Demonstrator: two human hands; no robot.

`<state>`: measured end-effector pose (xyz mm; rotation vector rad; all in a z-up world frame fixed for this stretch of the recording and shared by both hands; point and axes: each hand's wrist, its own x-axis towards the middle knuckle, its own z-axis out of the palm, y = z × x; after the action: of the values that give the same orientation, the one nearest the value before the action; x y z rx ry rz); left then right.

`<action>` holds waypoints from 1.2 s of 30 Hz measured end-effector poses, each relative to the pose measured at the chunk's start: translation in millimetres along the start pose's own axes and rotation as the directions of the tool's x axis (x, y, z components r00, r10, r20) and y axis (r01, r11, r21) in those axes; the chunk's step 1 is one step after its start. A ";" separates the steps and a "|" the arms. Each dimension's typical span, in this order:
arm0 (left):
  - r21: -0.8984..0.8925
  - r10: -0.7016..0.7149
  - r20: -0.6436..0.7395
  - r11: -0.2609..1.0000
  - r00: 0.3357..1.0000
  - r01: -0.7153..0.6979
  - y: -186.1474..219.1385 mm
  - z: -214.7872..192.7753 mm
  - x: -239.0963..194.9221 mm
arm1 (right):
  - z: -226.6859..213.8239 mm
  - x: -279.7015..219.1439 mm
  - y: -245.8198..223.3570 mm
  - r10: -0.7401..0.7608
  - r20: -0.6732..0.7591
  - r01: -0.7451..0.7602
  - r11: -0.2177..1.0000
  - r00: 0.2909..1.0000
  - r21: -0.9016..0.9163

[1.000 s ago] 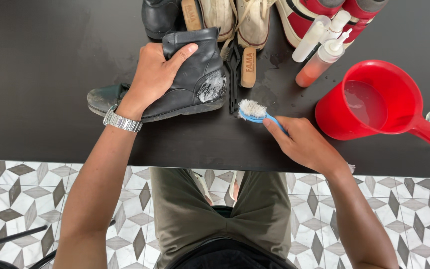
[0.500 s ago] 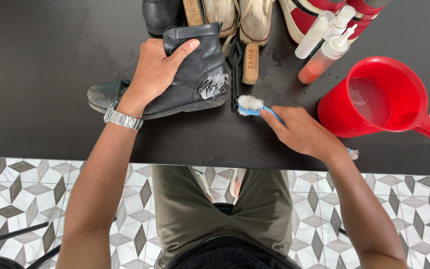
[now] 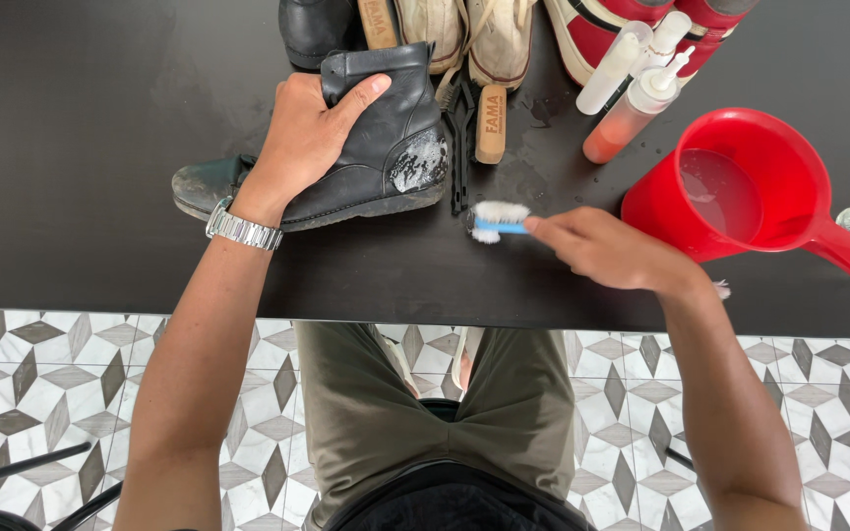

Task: The person scrubs a black leather boot with a blue brush and soapy water. They systematically clean the toe, sides, and heel of the boot, repeatedly dipping the brush into a red cup of water to maintain foam.

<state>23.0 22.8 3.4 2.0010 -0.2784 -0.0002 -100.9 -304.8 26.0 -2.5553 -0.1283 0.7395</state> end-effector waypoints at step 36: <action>-0.127 -0.068 -0.090 0.990 0.994 0.056 16.5 13.8 -21.1 | 48.2 12.8 -47.3 -0.402 -0.665 0.481 0.874 0.629 -0.074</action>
<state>-2.5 7.9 9.6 1.8786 -0.1520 0.0361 -113.4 -240.2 6.2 -2.3613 -0.4454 -0.3691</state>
